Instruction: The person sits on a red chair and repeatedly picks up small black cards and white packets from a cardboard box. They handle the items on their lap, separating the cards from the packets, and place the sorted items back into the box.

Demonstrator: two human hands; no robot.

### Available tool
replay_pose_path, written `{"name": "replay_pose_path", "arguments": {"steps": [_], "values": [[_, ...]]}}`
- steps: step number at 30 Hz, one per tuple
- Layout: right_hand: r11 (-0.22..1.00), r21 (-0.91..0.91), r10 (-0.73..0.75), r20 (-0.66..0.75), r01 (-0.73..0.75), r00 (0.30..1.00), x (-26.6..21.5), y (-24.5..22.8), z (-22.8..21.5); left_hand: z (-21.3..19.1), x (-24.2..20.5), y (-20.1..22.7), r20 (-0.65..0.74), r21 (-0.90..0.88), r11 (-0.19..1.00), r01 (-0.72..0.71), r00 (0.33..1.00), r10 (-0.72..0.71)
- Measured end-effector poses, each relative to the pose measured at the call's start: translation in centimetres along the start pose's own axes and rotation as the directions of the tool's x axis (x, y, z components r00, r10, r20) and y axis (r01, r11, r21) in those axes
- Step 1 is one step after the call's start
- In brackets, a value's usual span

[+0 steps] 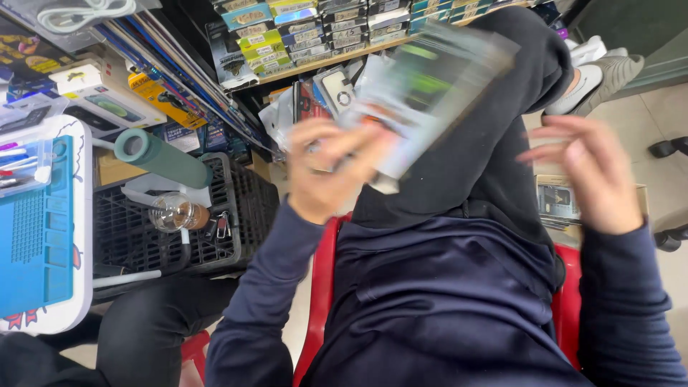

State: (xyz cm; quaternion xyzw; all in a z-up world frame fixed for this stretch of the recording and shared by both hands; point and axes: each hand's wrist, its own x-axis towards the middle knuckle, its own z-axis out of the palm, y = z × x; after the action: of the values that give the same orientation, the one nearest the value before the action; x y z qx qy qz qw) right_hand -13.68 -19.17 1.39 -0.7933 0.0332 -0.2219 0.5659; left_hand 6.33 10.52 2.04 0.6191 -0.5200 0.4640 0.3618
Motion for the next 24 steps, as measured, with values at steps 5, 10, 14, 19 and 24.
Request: {"name": "replay_pose_path", "arguments": {"steps": [5, 10, 14, 19, 24], "values": [[0.633, 0.766, -0.096, 0.223, -0.113, 0.97, -2.0, -0.1, 5.2, 2.8, 5.0, 6.5, 0.151, -0.341, 0.939, -0.053, 0.982, 0.11], [0.523, 0.851, -0.084, 0.121, -0.059, 0.989, -2.9, 1.3, 3.7, 7.2, 2.8, 10.1, 0.082, -0.309, 0.946, -0.097, 0.988, 0.128], [0.6, 0.796, 0.021, -0.12, 0.083, 0.993, -2.9, 2.1, 3.2, 8.9, 0.6, 11.4, 0.179, -0.443, 0.879, 0.178, 0.978, -0.107], [0.659, 0.749, 0.077, -0.154, 0.066, 0.985, -2.8, 1.8, 1.8, 8.9, 0.3, 13.8, 0.296, -0.534, 0.735, 0.419, 0.906, -0.301], [0.947, 0.263, -0.146, -0.155, 0.183, 0.977, -3.2, 1.1, 0.1, 7.5, 2.2, 13.9, 0.836, -0.456, 0.062, 0.888, 0.451, -0.311]]}}
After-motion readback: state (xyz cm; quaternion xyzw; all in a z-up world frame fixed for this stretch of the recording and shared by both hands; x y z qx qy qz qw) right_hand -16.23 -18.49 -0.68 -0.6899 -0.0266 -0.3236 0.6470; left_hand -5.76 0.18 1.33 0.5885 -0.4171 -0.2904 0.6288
